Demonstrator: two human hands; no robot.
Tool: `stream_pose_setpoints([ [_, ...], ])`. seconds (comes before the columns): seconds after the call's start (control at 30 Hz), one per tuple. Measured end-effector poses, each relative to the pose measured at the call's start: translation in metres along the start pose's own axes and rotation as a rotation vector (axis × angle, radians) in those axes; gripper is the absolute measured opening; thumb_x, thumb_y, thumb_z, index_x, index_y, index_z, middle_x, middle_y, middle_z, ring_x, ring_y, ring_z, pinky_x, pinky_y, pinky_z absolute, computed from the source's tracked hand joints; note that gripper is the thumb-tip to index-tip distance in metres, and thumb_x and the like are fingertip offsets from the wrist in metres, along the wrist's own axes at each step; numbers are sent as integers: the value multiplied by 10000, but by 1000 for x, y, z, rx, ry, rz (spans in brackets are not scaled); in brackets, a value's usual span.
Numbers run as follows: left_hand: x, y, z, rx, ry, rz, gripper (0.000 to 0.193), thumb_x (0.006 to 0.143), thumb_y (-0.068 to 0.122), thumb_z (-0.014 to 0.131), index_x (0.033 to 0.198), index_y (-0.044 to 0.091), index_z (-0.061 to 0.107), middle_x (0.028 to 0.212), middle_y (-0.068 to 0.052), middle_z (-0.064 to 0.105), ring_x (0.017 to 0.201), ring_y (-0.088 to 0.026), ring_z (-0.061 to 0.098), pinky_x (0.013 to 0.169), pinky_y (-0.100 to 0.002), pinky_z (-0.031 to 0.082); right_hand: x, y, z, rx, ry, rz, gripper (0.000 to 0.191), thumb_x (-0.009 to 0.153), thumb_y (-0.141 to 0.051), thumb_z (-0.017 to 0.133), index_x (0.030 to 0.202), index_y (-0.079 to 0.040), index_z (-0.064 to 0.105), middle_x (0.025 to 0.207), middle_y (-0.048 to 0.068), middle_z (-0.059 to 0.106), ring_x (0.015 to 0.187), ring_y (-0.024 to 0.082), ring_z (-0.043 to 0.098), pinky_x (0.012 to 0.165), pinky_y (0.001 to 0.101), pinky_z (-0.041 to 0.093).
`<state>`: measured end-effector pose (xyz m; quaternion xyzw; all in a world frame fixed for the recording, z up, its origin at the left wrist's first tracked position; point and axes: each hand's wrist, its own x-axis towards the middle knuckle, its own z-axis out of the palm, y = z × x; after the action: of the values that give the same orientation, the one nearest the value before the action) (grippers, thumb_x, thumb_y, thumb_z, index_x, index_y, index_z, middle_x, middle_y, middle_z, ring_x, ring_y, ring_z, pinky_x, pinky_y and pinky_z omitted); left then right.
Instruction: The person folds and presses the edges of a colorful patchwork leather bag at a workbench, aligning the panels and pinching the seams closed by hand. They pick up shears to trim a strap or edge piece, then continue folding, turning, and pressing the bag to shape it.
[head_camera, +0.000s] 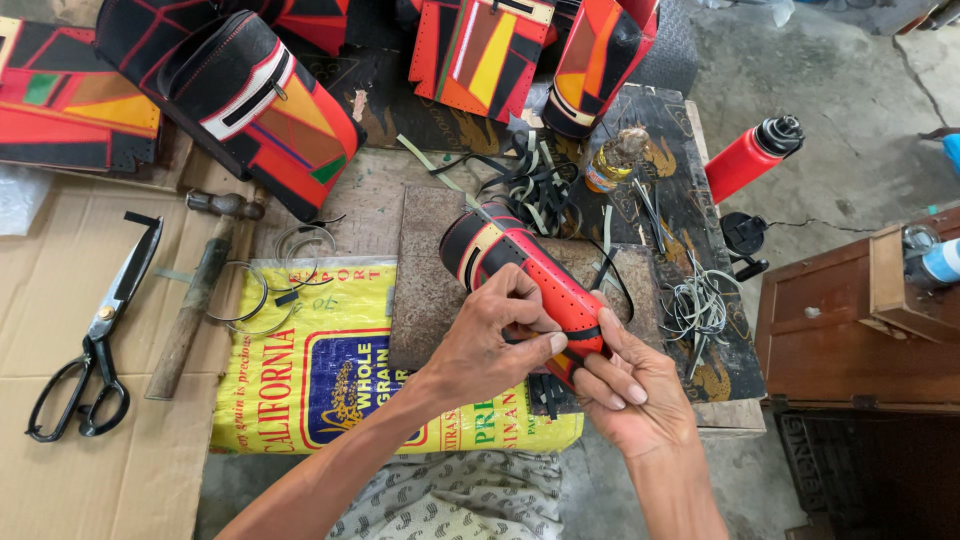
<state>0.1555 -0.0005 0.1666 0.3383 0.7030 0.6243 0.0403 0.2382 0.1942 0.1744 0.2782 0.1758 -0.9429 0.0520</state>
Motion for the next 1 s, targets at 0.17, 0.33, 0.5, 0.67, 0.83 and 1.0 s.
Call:
stream_pose_setpoints([
  [0.17, 1, 3, 8, 24, 45, -32, 145, 798, 111, 829, 817, 4, 734, 907, -54, 529, 842, -171, 577, 684, -311, 504, -3, 1, 4, -20, 10, -22, 272, 986, -129, 591, 1246, -60, 630, 950, 95, 730, 316, 44, 318, 332, 221, 265],
  [0.33, 2, 7, 14, 91, 101, -48, 177, 776, 116, 847, 782, -6, 718, 917, -94, 556, 836, -211, 613, 712, -348, 520, -2, 1, 4, -12, 4, -35, 260, 1002, -127, 592, 1247, -49, 627, 944, 102, 722, 321, 42, 317, 335, 220, 267],
  [0.5, 4, 9, 17, 168, 164, -91, 258, 738, 172, 889, 730, -1, 698, 925, -108, 560, 847, -232, 615, 715, -368, 525, -4, 2, 11, 16, -88, -32, 211, 1032, -139, 606, 1220, -43, 602, 936, 113, 710, 351, 59, 356, 355, 223, 288],
  [0.67, 6, 6, 21, 201, 234, -43, 282, 699, 161, 909, 747, 4, 679, 974, -120, 552, 916, -258, 598, 767, -374, 522, -9, 25, 17, -329, 16, -382, 432, 941, -112, 643, 1349, -114, 503, 945, 122, 676, 424, 72, 418, 361, 220, 310],
  [0.83, 5, -2, 23, 181, 148, 111, 314, 626, 113, 912, 834, 6, 701, 1057, -146, 542, 1022, -296, 582, 874, -408, 496, 1, 39, 21, -448, 85, -697, 568, 902, -12, 700, 1393, -85, 424, 1033, 75, 632, 455, 61, 433, 366, 230, 341],
  [1.0, 10, -39, -5, 277, 413, -42, 283, 755, 126, 883, 904, 26, 663, 1169, -158, 536, 1128, -300, 575, 956, -415, 491, 5, 41, 22, -633, 127, -806, 641, 832, 37, 706, 1372, -123, 399, 1021, 79, 634, 418, 63, 457, 331, 233, 357],
])
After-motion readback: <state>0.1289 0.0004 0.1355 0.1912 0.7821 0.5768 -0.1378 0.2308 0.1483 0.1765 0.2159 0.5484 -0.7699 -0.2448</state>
